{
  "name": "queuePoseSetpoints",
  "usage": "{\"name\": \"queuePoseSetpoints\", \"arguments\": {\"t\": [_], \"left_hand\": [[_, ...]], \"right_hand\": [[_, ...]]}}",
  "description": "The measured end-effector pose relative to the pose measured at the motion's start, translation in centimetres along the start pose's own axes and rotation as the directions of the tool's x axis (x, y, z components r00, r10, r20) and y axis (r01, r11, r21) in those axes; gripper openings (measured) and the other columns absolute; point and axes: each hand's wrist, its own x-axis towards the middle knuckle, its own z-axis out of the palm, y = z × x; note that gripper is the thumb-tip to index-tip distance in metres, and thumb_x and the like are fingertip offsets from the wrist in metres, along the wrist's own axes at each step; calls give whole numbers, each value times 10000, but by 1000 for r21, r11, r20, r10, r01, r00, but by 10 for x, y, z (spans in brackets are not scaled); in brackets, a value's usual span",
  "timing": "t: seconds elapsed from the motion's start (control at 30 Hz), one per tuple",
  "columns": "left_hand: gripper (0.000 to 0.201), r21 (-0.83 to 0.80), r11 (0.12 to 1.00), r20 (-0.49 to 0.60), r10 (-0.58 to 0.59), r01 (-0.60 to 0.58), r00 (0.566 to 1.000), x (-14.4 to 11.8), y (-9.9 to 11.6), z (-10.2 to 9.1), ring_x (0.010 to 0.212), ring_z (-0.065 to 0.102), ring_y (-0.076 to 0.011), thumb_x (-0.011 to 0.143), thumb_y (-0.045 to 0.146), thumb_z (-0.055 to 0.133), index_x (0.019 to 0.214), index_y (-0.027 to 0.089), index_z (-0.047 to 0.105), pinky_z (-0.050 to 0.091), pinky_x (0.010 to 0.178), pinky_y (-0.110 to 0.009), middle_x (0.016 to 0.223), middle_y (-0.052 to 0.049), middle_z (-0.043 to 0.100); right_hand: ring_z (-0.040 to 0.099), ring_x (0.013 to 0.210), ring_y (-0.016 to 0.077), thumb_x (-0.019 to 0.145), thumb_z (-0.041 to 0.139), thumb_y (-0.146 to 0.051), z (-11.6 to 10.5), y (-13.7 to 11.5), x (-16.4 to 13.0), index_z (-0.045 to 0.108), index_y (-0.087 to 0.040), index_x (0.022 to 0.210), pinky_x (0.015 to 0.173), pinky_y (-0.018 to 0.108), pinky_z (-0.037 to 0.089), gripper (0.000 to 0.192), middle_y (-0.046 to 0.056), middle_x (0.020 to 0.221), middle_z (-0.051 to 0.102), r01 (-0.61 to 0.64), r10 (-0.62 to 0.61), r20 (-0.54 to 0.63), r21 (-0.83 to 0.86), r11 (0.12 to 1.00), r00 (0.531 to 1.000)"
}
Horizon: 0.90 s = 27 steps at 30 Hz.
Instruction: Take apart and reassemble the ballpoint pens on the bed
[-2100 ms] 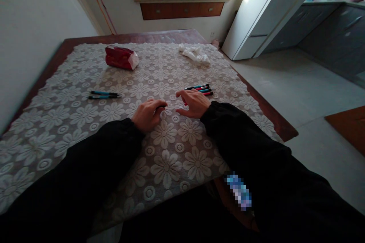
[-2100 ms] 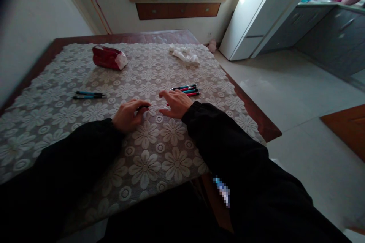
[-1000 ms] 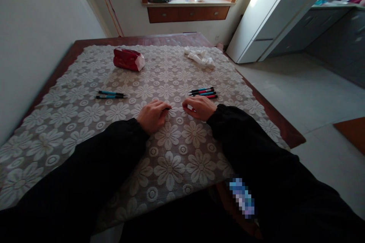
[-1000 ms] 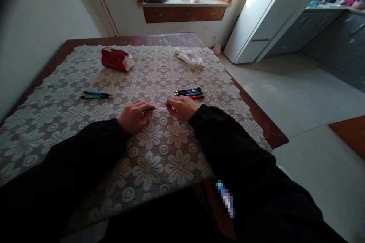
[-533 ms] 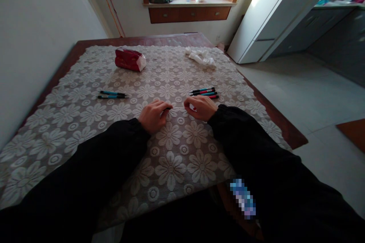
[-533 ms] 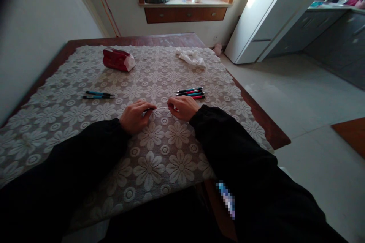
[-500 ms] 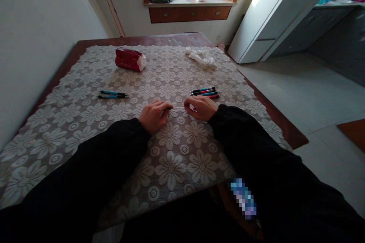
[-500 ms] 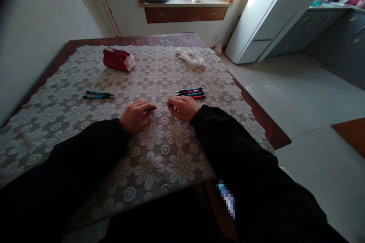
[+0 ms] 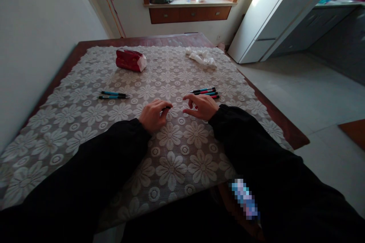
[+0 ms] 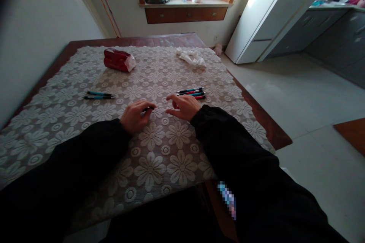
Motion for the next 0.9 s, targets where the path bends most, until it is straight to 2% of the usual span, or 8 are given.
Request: {"name": "queuePoseSetpoints", "arguments": {"t": [0.1, 0.17, 0.3, 0.47, 0.57, 0.73, 0.9], "left_hand": [[206, -13, 1000, -17, -10, 10, 1000, 0, -1, 0, 953, 679, -209, 933, 159, 538, 1048, 186, 707, 546, 906, -362, 1004, -60, 743], [207, -10, 1000, -23, -14, 14, 1000, 0, -1, 1, 953, 679, -206, 931, 159, 537, 1045, 189, 707, 547, 908, -356, 1003, -56, 743], [209, 12, 1000, -11, -15, 15, 1000, -1, -3, 1, 955, 679, -209, 923, 151, 536, 1039, 192, 705, 547, 905, -357, 997, -53, 744], [208, 22, 1000, -13, -14, 15, 1000, -1, -2, 1, 957, 682, -218, 919, 160, 531, 1025, 193, 707, 549, 894, -366, 995, -56, 745], [213, 21, 1000, -19, -18, 18, 1000, -1, -2, 1, 958, 682, -219, 909, 157, 531, 1021, 193, 708, 551, 893, -367, 997, -57, 746], [212, 18, 999, -46, -48, 48, 998, -1, -1, 1, 933, 685, -211, 901, 162, 536, 1016, 200, 709, 551, 892, -359, 994, -51, 745], [206, 10, 999, -65, -52, 52, 997, 0, 0, 0, 946, 685, -216, 903, 162, 539, 1011, 199, 710, 548, 904, -368, 986, -52, 747]], "right_hand": [[532, 609, 153, 857, 692, -504, -3, -1, 0, 578, -179, 1132, 637, 275, 312, 440, -28, 702, 617, -59, 59, 8, -54, 997, 998], [527, 629, 164, 818, 708, -465, -5, -1, 0, 567, -170, 1106, 644, 282, 309, 436, -8, 734, 622, -77, 79, 23, -81, 994, 997], [547, 706, 185, 810, 636, -298, -6, -2, 0, 576, -178, 1082, 690, 296, 330, 303, 22, 811, 640, 1, 8, 101, -80, 997, 995], [539, 735, 185, 807, 592, -278, -4, -1, -1, 584, -193, 1098, 699, 301, 339, 304, 24, 865, 635, 58, -54, 162, -21, 998, 985], [534, 803, 217, 774, 586, -287, -5, -2, -2, 544, -165, 1107, 752, 334, 367, 357, 68, 935, 624, 111, -109, 145, -7, 994, 983], [505, 852, 243, 851, 455, -177, -1, -3, -2, 515, -174, 983, 785, 371, 377, 145, 99, 914, 595, 157, -155, 113, -6, 988, 981], [507, 927, 237, 910, 509, -149, 9, 4, 1, 561, -192, 930, 813, 360, 377, 70, 99, 984, 627, 241, -242, 76, 21, 970, 967]]}}
